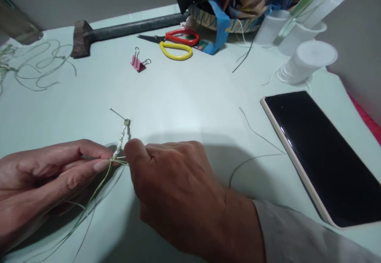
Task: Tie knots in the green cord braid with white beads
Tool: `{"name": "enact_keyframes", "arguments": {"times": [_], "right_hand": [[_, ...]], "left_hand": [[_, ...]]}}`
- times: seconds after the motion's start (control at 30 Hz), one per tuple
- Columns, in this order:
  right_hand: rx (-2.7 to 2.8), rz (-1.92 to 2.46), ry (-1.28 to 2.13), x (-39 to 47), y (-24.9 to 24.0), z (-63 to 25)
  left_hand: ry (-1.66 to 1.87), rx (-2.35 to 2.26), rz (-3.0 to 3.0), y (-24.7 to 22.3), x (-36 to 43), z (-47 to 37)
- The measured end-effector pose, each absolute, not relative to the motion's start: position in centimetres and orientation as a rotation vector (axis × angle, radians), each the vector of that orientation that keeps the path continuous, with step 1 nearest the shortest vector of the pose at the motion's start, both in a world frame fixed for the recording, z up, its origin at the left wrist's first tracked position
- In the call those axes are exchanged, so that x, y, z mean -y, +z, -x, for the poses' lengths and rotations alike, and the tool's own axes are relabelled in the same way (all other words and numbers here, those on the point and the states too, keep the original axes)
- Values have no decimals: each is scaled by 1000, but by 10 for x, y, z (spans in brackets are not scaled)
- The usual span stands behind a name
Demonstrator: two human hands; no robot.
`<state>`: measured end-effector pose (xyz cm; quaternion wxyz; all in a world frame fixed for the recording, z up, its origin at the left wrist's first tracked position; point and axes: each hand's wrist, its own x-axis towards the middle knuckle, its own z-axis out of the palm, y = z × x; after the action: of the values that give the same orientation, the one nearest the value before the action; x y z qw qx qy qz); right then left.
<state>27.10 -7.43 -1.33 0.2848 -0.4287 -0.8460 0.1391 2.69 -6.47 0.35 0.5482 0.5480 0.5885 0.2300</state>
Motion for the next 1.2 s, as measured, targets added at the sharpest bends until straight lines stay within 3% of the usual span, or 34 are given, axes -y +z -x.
{"name": "enact_keyframes", "arguments": {"times": [0.4, 0.8, 0.97, 1.2], "right_hand": [[2089, 1207, 513, 77, -5, -265], [1827, 1332, 1154, 78, 6, -256], [1891, 1264, 1095, 74, 3, -256], [2020, 1228, 733, 73, -4, -259]], "left_hand": [[624, -1448, -1519, 2, 57, -24], [510, -1346, -1088, 7, 68, -25], [507, -1398, -1097, 4, 71, -18], [549, -1452, -1200, -1, 73, -19]]}}
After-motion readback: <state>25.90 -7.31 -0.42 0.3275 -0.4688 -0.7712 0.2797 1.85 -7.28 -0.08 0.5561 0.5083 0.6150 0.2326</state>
